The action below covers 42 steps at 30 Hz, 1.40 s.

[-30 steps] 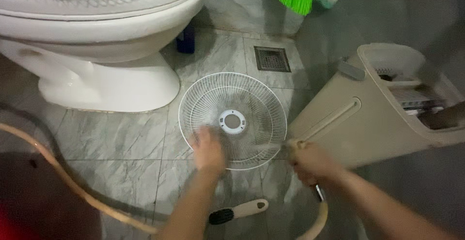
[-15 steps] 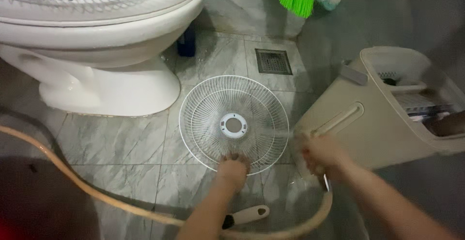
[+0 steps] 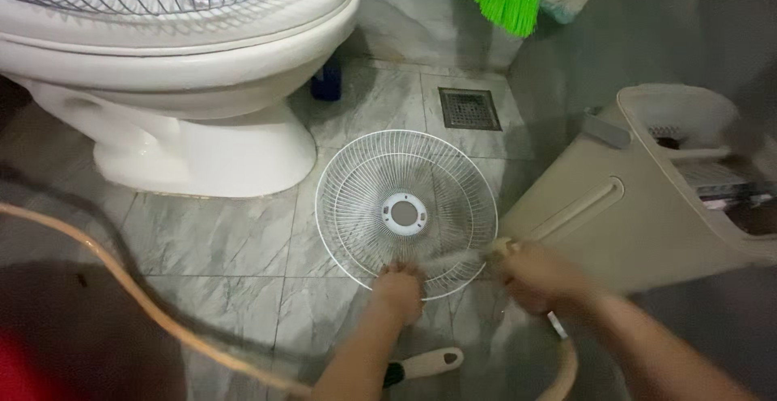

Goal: The person scrubs a white fan cage with a brush and rinses it with a hose. The person scrubs both sides of the cage, rinses the brush, and then rinses the cage thoroughly.

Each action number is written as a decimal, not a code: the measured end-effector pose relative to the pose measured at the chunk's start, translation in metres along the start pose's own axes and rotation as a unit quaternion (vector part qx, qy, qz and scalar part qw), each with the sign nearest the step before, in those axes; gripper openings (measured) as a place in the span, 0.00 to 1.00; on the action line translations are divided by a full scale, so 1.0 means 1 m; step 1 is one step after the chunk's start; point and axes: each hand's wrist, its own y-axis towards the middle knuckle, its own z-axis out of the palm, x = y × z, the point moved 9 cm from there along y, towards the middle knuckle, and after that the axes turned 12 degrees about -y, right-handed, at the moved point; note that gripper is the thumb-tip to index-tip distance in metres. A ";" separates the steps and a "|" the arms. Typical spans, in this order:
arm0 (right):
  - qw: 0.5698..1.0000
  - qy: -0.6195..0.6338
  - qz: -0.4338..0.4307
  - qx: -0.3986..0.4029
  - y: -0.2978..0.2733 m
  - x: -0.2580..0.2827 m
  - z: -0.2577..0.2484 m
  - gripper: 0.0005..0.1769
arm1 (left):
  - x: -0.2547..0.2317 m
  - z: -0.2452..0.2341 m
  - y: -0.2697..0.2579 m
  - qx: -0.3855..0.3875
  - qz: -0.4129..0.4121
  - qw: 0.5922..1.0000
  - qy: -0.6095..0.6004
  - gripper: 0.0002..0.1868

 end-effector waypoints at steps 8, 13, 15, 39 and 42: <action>0.745 0.558 0.334 -0.151 -0.047 -0.086 -0.080 0.11 | -0.012 -0.015 -0.017 0.046 -0.009 0.998 0.036 0.41; 0.797 0.549 0.242 -0.071 -0.052 -0.007 -0.123 0.08 | -0.009 -0.016 -0.008 -0.043 0.024 0.999 0.023 0.28; 0.781 0.602 0.168 0.001 -0.044 0.021 -0.107 0.08 | -0.004 -0.010 -0.005 -0.036 0.027 0.999 0.015 0.26; 0.759 0.640 0.104 0.051 -0.069 0.031 -0.110 0.14 | 0.019 -0.014 -0.019 0.015 -0.092 0.993 0.075 0.44; 0.831 0.486 0.269 -0.030 -0.069 0.004 -0.109 0.10 | 0.019 -0.014 -0.019 0.028 -0.095 0.993 0.068 0.50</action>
